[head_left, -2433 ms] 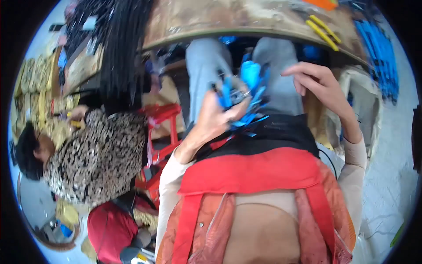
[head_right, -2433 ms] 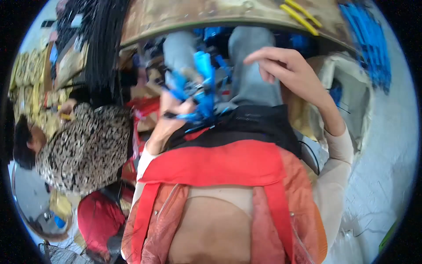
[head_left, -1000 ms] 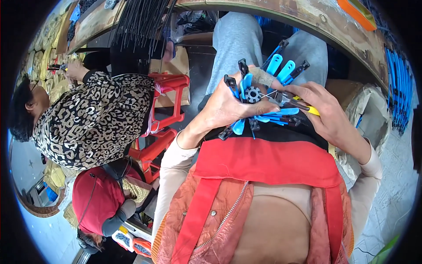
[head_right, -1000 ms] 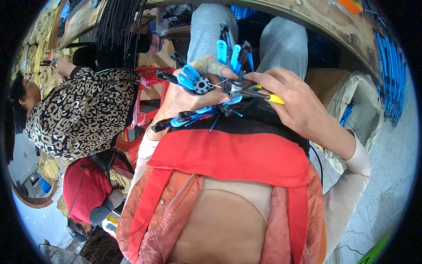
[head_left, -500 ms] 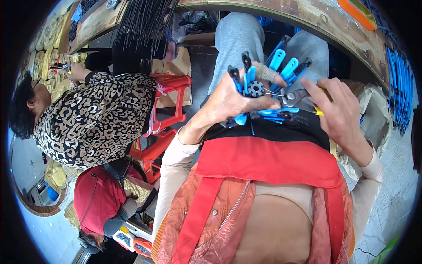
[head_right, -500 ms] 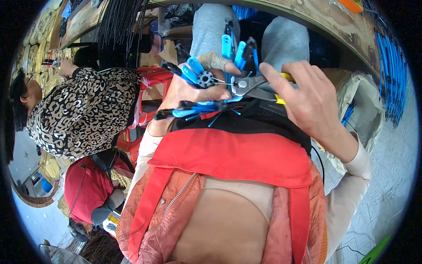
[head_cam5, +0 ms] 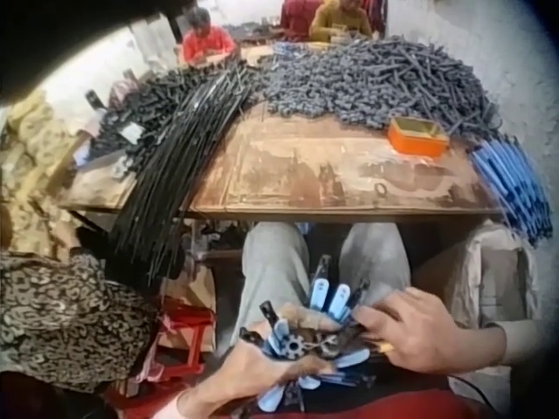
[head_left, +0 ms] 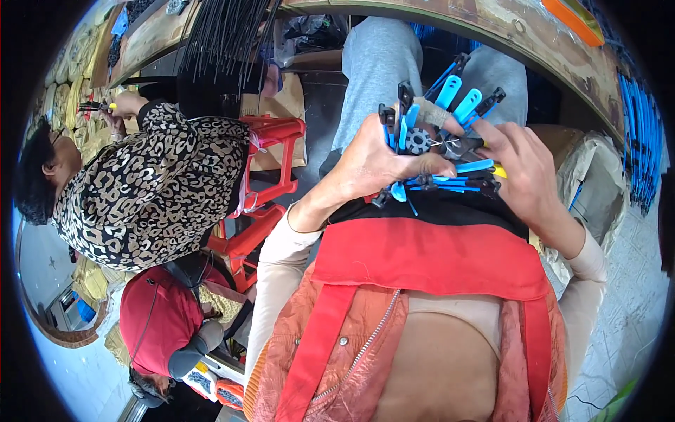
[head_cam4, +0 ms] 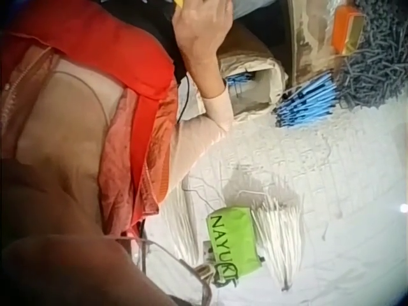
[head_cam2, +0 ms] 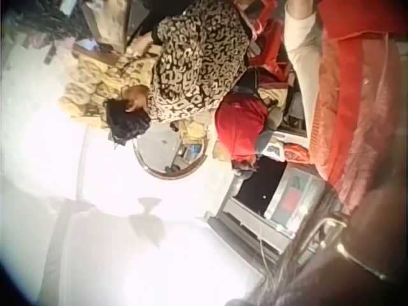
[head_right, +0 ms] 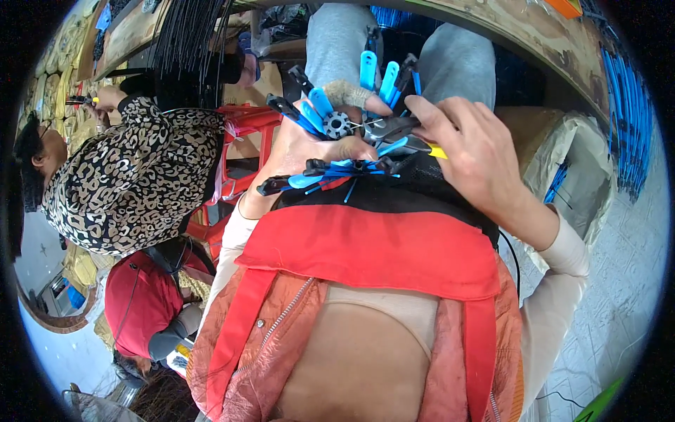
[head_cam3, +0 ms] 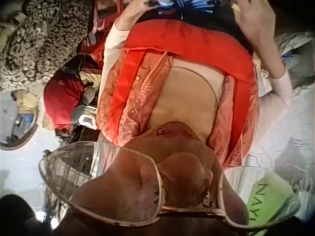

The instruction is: Bundling and trimming small blue electrical components using wire cutters at a workbench.

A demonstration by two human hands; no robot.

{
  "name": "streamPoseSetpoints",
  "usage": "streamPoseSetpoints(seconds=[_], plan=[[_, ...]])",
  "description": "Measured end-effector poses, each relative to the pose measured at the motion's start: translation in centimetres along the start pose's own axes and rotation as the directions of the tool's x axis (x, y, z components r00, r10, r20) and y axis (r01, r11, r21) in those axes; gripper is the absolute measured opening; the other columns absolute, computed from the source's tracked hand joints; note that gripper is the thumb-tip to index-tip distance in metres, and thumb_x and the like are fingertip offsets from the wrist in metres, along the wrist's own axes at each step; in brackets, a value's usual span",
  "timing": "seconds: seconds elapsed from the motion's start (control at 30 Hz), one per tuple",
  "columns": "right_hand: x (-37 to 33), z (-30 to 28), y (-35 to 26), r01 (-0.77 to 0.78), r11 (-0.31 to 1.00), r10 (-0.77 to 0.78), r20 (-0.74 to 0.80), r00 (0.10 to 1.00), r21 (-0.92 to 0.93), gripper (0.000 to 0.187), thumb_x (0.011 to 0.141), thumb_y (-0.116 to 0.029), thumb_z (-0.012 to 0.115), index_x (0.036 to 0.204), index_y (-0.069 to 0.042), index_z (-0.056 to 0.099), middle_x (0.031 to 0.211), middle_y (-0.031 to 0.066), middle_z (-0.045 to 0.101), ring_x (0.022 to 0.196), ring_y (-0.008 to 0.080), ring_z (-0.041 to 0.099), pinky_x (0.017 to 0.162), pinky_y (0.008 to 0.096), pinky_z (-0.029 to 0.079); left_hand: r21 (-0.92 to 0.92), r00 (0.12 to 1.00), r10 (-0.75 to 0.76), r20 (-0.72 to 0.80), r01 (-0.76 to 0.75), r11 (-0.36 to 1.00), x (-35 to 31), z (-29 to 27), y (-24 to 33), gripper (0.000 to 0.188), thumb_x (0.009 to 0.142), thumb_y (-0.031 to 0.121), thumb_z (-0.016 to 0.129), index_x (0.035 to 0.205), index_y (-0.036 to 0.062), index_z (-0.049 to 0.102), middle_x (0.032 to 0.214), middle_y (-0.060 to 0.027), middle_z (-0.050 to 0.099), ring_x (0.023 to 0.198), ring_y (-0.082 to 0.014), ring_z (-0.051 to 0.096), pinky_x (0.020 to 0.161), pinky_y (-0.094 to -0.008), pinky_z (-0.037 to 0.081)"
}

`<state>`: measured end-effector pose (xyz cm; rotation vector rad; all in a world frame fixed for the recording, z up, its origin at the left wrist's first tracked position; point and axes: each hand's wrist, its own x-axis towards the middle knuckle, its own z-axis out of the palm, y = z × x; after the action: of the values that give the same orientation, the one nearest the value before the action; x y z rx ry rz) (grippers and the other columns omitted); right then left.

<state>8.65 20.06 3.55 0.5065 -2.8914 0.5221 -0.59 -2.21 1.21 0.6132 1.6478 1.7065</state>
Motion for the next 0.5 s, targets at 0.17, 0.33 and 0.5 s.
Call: streamPoseSetpoints(seconds=[0.17, 0.33, 0.5], plan=[[1.3, -3.8, 0.8, -0.024, 0.93, -0.126, 0.378, 0.917, 0.367, 0.051, 0.072, -0.006, 0.076, 0.119, -0.003, 0.055, 0.073, 0.0098, 0.059, 0.068, 0.0273, 0.064, 0.057, 0.0356, 0.047, 0.089, 0.984, 0.098, 0.151, -0.113, 0.99, 0.0, -1.1, 0.7, 0.042, 0.068, 0.009, 0.086, 0.105, 0.0044, 0.067, 0.08, -0.0005, 0.062, 0.072, -0.0077, 0.056, 0.063, -0.0217, 0.044], [1.6, -4.5, -1.5, -0.739, 0.533, 0.102, 0.835, 0.541, 0.413, 0.053, 0.072, -0.014, 0.079, 0.112, 0.003, 0.048, 0.067, 0.0105, 0.055, 0.058, 0.0185, 0.062, 0.054, 0.0305, 0.046, 0.045, 0.982, 0.034, 0.187, -0.043, 0.998, -0.1, -0.9, -0.6, 0.043, 0.064, 0.005, 0.086, 0.103, 0.0046, 0.068, 0.09, -0.0036, 0.064, 0.082, -0.0138, 0.061, 0.073, -0.0263, 0.047], [0.3, -3.0, -0.9, -0.043, 0.962, 0.012, 0.115, 0.993, 0.269, 0.045, 0.081, -0.015, 0.067, 0.12, 0.0, 0.049, 0.091, 0.019, 0.056, 0.082, 0.0388, 0.059, 0.073, 0.0412, 0.048, -0.068, 0.997, -0.039, 0.065, 0.044, 0.997, 0.8, -1.1, -0.7, 0.04, 0.072, 0.007, 0.082, 0.109, 0.0021, 0.068, 0.088, -0.0047, 0.068, 0.082, -0.0106, 0.064, 0.071, -0.0254, 0.05]])
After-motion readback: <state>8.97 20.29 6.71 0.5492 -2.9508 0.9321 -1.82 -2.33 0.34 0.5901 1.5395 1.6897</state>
